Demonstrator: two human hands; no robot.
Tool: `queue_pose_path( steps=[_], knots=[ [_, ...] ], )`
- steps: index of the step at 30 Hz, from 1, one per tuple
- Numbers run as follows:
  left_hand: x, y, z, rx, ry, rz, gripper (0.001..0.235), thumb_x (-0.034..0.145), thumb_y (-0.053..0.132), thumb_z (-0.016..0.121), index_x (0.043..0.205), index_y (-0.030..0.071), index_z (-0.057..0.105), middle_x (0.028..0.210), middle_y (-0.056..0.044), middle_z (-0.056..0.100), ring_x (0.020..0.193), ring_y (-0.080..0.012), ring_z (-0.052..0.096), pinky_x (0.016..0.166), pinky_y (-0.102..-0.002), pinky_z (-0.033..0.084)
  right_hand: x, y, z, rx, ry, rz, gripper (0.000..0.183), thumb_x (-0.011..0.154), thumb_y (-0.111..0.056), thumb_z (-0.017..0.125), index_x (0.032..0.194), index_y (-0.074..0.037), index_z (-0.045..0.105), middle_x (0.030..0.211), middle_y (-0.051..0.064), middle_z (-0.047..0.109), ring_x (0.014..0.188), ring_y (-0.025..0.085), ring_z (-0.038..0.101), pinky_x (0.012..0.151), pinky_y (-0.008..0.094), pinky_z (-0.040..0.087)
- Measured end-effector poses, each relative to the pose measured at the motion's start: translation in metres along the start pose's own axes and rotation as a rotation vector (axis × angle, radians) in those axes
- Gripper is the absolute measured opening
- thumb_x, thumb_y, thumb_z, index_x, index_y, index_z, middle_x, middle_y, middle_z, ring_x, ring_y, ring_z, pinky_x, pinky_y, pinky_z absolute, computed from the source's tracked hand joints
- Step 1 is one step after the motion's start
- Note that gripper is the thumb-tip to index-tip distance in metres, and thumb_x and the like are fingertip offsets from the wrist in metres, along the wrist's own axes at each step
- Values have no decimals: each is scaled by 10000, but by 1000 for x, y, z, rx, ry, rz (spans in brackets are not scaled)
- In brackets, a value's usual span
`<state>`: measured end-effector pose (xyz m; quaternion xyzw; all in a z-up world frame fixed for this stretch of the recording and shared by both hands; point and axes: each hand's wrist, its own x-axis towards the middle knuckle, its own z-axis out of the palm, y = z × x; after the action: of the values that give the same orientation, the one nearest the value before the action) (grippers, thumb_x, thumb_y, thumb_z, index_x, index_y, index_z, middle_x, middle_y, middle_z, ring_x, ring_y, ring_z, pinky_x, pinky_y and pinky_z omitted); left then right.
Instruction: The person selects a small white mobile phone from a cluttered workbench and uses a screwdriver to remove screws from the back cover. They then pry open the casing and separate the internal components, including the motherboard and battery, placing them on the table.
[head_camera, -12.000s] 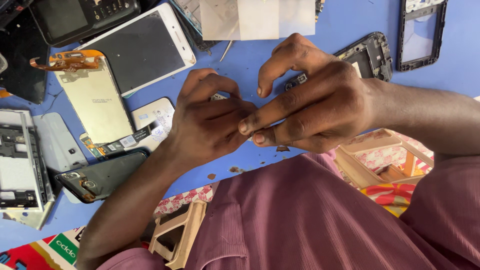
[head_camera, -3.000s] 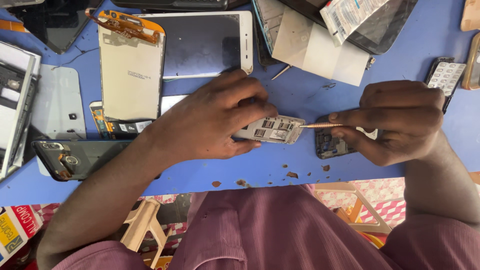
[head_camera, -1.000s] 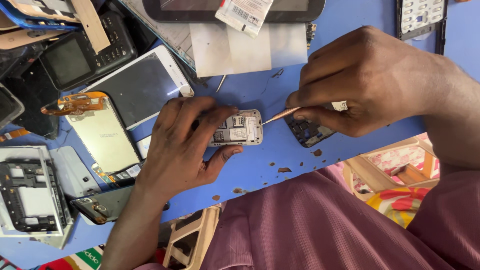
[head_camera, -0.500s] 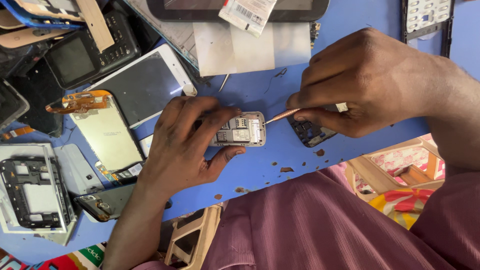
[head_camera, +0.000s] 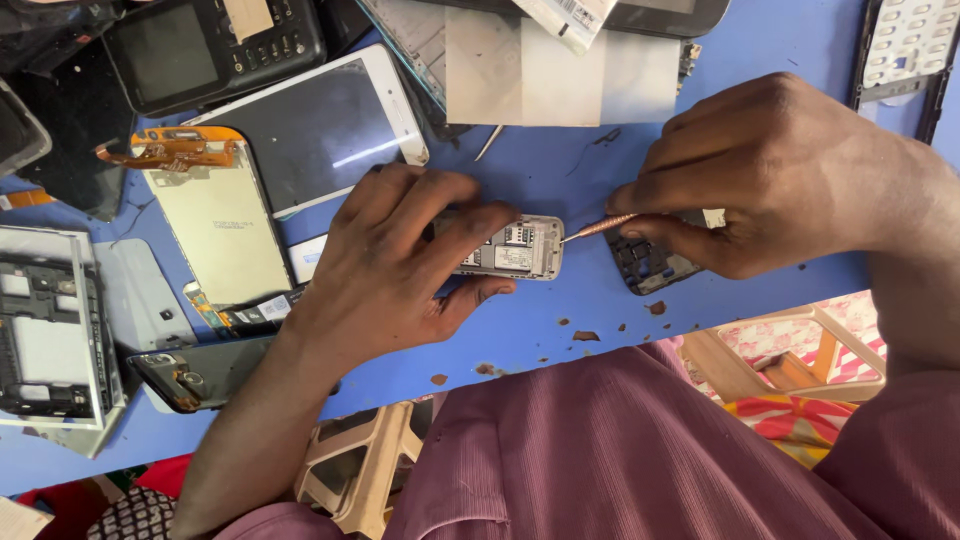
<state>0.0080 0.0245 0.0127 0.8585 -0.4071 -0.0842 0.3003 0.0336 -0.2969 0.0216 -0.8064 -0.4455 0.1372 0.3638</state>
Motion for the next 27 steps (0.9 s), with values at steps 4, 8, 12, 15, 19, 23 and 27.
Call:
queue_pose_path(
  steps=[4, 8, 12, 15, 19, 23, 27],
  knots=[
    [1, -1, -2, -14, -12, -11, 560, 816, 427, 867, 1262, 150, 671, 1203, -65, 566, 1036, -309, 546, 946, -473, 485, -3, 0, -3, 79, 10, 14, 204, 794, -128, 844, 979, -67, 782, 732, 29, 680, 570, 183, 628, 508, 325, 495],
    [4, -2, -5, -78, -13, -18, 571, 861, 441, 849, 1290, 121, 652, 1219, -76, 574, 1057, -313, 552, 962, -468, 489, -6, 0, -5, 162, 7, 23, 236, 823, -118, 829, 1049, -70, 783, 752, 25, 703, 592, 164, 653, 512, 306, 501],
    [6, -2, -7, -96, -36, -15, 581, 860, 443, 834, 1294, 107, 645, 1236, -87, 591, 1071, -315, 556, 966, -471, 485, -7, 0, -6, 204, 47, 0, 229, 820, -80, 793, 1046, -56, 772, 742, 37, 718, 584, 149, 680, 489, 293, 514],
    [6, 0, -7, -87, -38, -1, 610, 874, 436, 809, 1360, 112, 633, 1292, -79, 610, 1137, -323, 554, 1018, -467, 484, -5, -1, -6, 204, 70, -8, 227, 832, -79, 783, 1057, -51, 764, 753, 46, 722, 596, 152, 684, 492, 299, 510],
    [5, 2, -7, -63, -40, 30, 627, 926, 438, 782, 1436, 114, 618, 1310, -83, 621, 1162, -311, 540, 1039, -465, 480, -3, -4, -5, 156, 86, -3, 219, 831, -100, 806, 1042, -53, 771, 718, 43, 713, 560, 153, 661, 464, 318, 488],
    [3, 1, -2, -62, -3, 56, 631, 921, 492, 766, 1403, 111, 619, 1239, -92, 623, 1144, -301, 538, 1020, -479, 472, -2, -6, -1, 145, 128, -28, 218, 837, -127, 827, 1037, -58, 774, 685, 41, 686, 533, 162, 630, 451, 343, 455],
    [2, -3, 7, -43, -30, 55, 638, 886, 543, 733, 1370, 138, 639, 1227, -55, 649, 1165, -282, 551, 1038, -472, 452, -3, -5, 1, 153, 140, -42, 209, 836, -132, 833, 1028, -66, 786, 670, 41, 667, 521, 151, 617, 446, 340, 445]
  ],
)
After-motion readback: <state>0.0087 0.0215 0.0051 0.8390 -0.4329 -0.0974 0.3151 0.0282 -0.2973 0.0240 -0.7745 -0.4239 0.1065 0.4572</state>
